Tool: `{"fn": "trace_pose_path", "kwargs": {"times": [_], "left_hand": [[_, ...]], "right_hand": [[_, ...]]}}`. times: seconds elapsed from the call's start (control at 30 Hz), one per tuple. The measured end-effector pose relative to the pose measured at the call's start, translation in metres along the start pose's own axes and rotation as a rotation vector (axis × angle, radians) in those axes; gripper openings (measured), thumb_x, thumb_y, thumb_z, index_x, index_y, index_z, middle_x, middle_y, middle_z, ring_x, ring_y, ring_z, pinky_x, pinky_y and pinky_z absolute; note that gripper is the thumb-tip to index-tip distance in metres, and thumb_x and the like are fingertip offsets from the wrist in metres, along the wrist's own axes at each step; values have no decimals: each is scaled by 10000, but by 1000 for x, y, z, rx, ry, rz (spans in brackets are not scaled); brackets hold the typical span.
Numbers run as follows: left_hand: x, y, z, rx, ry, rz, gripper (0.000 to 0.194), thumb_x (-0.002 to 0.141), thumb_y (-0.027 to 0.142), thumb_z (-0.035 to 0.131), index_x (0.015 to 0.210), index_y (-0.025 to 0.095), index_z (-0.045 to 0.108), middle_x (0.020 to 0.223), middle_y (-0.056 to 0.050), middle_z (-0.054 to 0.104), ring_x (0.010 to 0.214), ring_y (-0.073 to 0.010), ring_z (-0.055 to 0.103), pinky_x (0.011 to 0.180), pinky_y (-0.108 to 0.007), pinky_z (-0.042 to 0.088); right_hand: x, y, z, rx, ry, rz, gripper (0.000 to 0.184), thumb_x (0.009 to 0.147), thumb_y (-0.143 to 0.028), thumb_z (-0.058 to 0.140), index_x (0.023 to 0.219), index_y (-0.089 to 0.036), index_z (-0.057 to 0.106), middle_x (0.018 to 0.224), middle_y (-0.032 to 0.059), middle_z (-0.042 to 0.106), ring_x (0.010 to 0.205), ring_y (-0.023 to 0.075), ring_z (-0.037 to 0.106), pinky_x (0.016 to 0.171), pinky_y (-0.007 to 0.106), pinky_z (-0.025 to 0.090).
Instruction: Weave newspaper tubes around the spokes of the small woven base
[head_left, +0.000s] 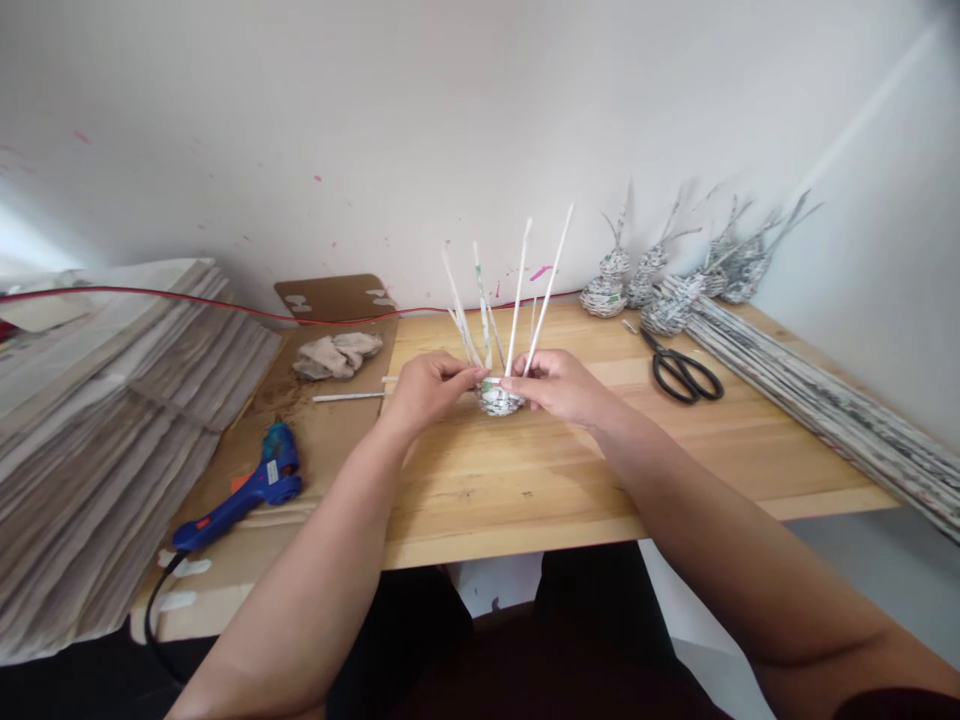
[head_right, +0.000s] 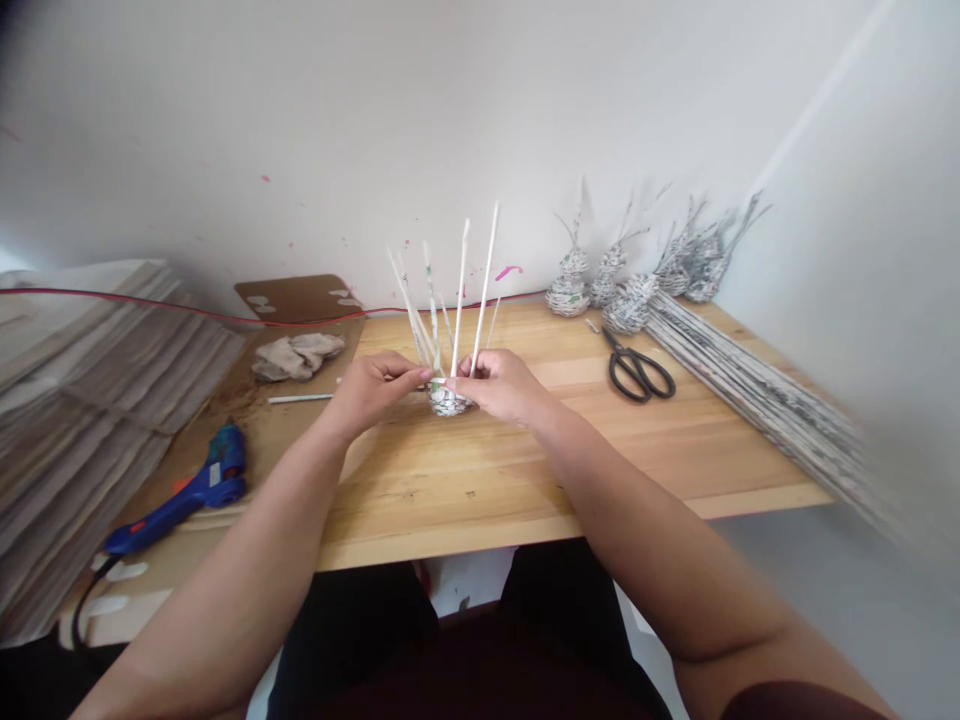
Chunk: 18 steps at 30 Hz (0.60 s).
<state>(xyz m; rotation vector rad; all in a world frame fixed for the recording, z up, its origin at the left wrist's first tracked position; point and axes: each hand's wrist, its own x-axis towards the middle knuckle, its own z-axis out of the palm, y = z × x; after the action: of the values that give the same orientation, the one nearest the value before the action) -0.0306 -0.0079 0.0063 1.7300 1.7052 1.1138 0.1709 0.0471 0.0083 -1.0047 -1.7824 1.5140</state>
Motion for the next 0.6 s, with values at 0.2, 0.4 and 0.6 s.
{"fn": "trace_pose_path", "kwargs": {"times": [0.2, 0.4, 0.6], "left_hand": [[-1, -3, -4, -197, -150, -161, 318, 731, 484, 774, 831, 186, 822, 828, -49, 789, 747, -180, 670, 703, -252, 479], [-2, 0, -5, -247, -245, -154, 296, 737, 465, 758, 810, 183, 812, 815, -33, 779, 739, -160, 646, 715, -244, 454], [-3, 4, -2, -254, -254, -185, 345, 703, 500, 770, 774, 163, 785, 700, -9, 709, 660, -130, 561, 654, -238, 398]], "right_hand": [[0, 3, 0, -5, -29, -16, 360, 633, -431, 837, 713, -167, 605, 607, -15, 582, 546, 105, 485, 526, 258, 373], [0, 1, 0, 2, -51, 11, 342, 616, -398, 840, 686, -165, 600, 611, -16, 578, 551, 99, 485, 519, 247, 359], [-1, -2, 1, 30, -56, 28, 338, 604, -381, 843, 683, -162, 598, 591, -25, 564, 540, 93, 474, 532, 250, 364]]}}
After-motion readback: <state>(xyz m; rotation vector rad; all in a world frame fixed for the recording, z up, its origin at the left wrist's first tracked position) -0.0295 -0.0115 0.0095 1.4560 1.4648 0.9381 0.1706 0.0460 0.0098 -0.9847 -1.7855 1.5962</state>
